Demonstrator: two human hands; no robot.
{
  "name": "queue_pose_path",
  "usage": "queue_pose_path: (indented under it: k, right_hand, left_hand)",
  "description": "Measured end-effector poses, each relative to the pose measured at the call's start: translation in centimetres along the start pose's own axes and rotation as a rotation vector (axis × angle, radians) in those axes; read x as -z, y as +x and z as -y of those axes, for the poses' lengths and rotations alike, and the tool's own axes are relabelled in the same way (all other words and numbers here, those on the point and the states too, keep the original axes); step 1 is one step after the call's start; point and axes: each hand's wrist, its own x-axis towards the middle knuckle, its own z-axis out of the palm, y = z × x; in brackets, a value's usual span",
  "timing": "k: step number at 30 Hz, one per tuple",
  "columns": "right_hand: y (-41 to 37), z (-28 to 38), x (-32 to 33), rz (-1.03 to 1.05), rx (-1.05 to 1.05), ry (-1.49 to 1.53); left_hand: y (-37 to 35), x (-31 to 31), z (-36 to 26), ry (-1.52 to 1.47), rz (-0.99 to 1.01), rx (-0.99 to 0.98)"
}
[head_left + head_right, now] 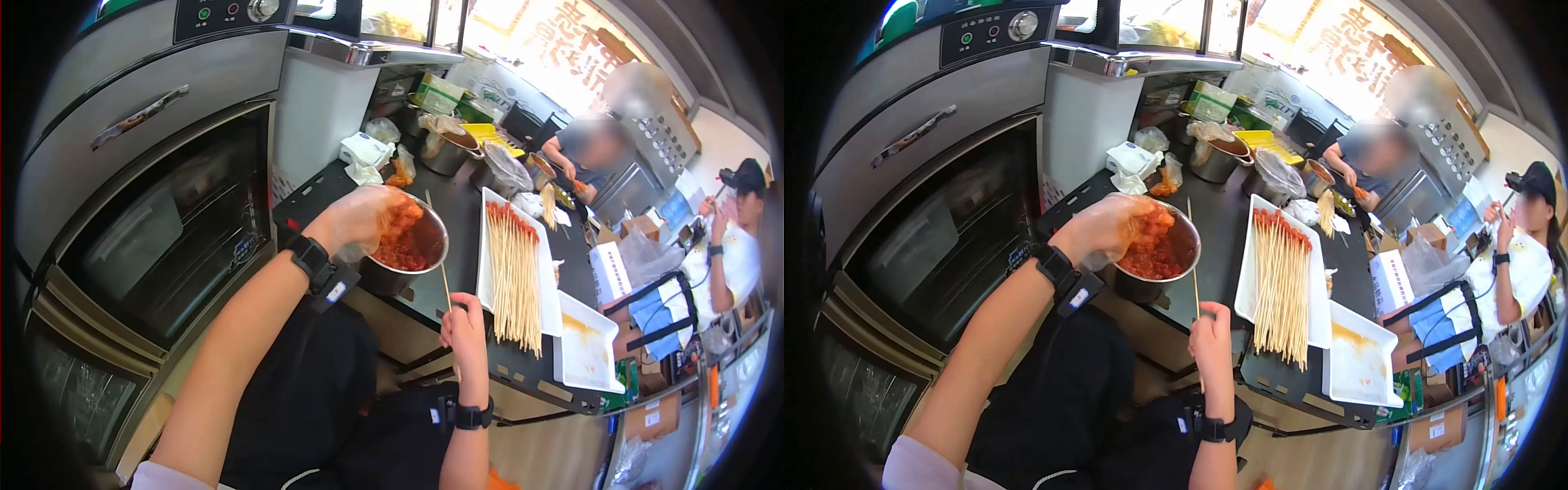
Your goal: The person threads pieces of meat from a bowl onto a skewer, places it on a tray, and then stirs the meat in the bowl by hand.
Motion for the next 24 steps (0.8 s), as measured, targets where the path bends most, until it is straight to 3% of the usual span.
queue_pose_path:
  k: [1,2,4,8,12,14,16,18,20,23,24]
  right_hand:
    - [-0.6,0.0,-0.8,0.018,0.058,0.128]
    - [-1.1,0.2,-1.5,0.033,0.115,0.254]
    - [-2.3,1.0,-2.8,0.025,0.144,0.269]
    - [-3.3,0.6,-4.0,-0.023,0.292,0.272]
    - [-3.8,0.2,-3.9,0.016,0.363,0.403]
    - [-4.3,-0.3,-3.8,0.069,0.297,0.578]
    - [-4.8,-0.7,-4.2,0.079,0.275,0.556]
    - [-5.1,-1.4,-5.1,0.123,0.364,0.425]
    - [-5.5,-1.7,-5.6,0.095,0.332,0.483]
    - [-6.3,-0.8,-4.5,0.163,0.057,0.718]
    - [-6.3,-1.0,-4.3,0.162,0.055,0.723]
  left_hand:
    - [-0.1,-0.1,-0.5,0.016,-0.162,-0.219]
    - [0.1,-0.7,-0.5,0.019,-0.161,-0.216]
    - [0.8,-2.6,0.0,-1.337,-0.157,0.584]
    - [0.8,-4.4,0.2,-1.131,-0.305,0.392]
    - [1.1,-4.3,-0.3,-0.905,-0.239,0.523]
    - [1.0,-4.1,-0.7,-0.924,-0.248,0.534]
    - [0.9,-3.4,-1.3,-1.253,-0.289,0.59]
    - [1.0,-3.1,-1.3,-1.236,-0.285,0.603]
    - [0.9,-2.7,-0.8,-1.231,-0.231,0.616]
    - [0.8,-2.3,-0.2,-1.323,-0.237,0.667]
    - [0.8,-2.1,-0.3,-1.32,-0.234,0.67]
